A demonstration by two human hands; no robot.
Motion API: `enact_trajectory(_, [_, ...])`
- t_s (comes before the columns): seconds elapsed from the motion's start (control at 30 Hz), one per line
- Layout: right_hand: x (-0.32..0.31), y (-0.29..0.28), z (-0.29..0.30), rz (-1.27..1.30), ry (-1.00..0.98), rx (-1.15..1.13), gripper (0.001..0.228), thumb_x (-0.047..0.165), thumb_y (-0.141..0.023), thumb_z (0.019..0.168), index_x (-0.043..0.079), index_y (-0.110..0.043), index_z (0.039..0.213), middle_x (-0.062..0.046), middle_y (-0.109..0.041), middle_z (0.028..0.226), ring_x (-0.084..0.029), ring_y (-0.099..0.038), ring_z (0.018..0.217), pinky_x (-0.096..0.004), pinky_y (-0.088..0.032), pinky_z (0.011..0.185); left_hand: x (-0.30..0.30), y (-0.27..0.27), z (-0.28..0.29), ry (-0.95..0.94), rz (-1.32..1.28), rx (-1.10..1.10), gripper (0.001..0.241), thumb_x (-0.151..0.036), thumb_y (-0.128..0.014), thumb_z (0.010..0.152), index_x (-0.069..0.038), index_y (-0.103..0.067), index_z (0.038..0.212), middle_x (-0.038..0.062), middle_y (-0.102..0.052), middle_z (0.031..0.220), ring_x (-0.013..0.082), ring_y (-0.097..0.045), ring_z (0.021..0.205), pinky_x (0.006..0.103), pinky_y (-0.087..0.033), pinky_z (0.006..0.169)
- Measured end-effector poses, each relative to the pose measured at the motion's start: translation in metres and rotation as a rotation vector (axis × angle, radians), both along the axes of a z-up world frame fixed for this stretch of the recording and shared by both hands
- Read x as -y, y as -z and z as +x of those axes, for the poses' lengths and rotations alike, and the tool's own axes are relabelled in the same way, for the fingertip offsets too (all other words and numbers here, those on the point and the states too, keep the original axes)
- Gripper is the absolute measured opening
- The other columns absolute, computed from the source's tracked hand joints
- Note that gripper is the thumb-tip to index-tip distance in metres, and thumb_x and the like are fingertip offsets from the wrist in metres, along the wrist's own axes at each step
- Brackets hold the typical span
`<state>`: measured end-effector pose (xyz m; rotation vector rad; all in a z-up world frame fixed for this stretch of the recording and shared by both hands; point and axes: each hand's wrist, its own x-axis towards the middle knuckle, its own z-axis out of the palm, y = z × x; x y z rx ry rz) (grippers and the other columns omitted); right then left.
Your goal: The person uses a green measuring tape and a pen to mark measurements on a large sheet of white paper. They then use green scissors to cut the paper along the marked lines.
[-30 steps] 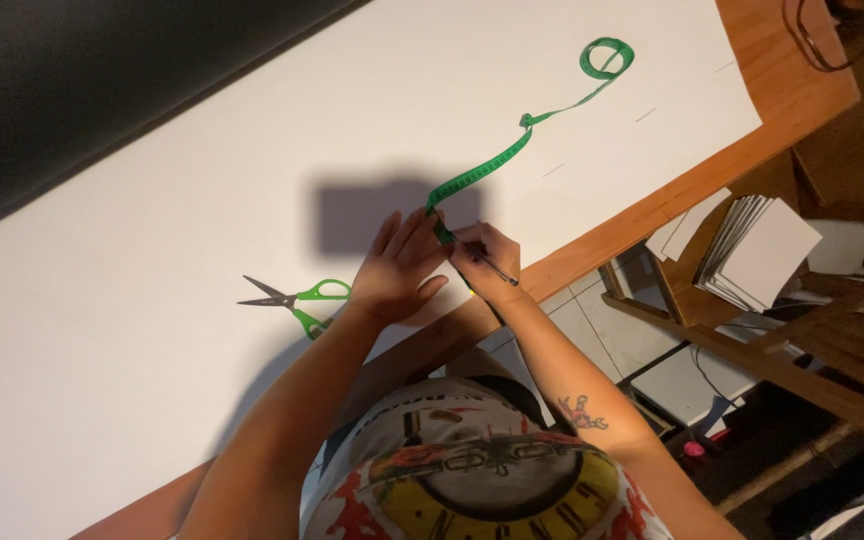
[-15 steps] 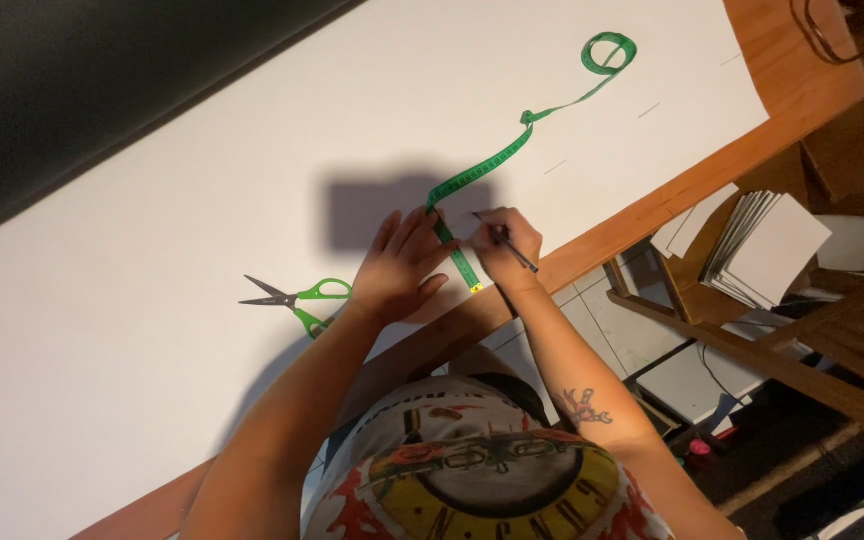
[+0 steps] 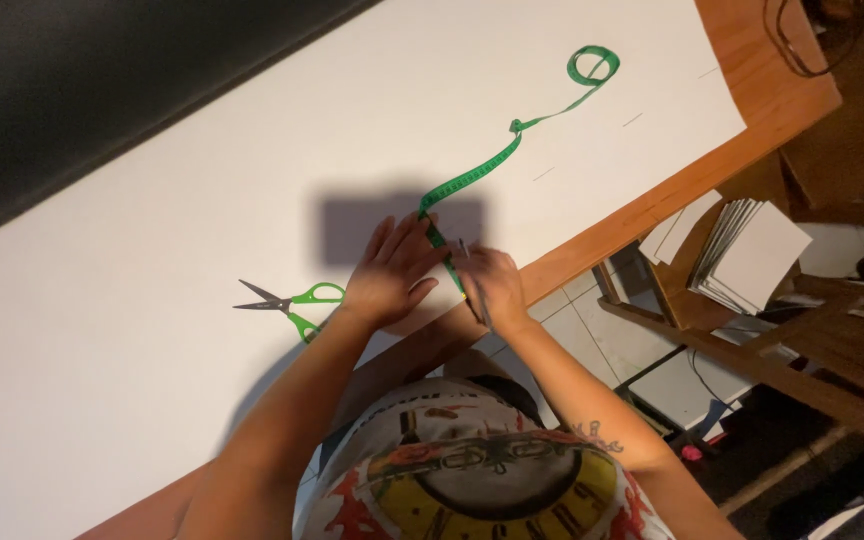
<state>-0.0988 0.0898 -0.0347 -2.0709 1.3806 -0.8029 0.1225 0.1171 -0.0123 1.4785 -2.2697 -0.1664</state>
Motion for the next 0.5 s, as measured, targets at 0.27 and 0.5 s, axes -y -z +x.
enact_trajectory(0.27, [0.009, -0.047, 0.010, -0.324, -0.269, 0.198, 0.016, 0.015, -0.061, 0.101, 0.011, -0.076, 0.098, -0.008, -0.074, 0.084, -0.032, -0.071, 0.075, -0.041, -0.058, 0.070, -0.092, 0.013, 0.077, -0.163, 0.024, 0.262, 0.070, -0.038, -0.068, 0.085, -0.043, -0.047, 0.152, 0.006, -0.053, 0.149, 0.0313, -0.049, 0.140, 0.0639, -0.029, 0.120])
enact_trajectory(0.5, [-0.014, 0.008, -0.006, -0.297, -0.167, 0.071, 0.028, 0.032, -0.055, 0.107, 0.017, -0.078, 0.114, -0.006, -0.076, 0.102, -0.032, -0.068, 0.111, -0.046, -0.048, 0.099, -0.034, 0.011, 0.192, -0.275, 0.068, 0.256, 0.053, -0.024, -0.057, 0.101, -0.023, -0.053, 0.155, 0.016, -0.049, 0.160, 0.0384, -0.042, 0.149, 0.0654, -0.025, 0.120])
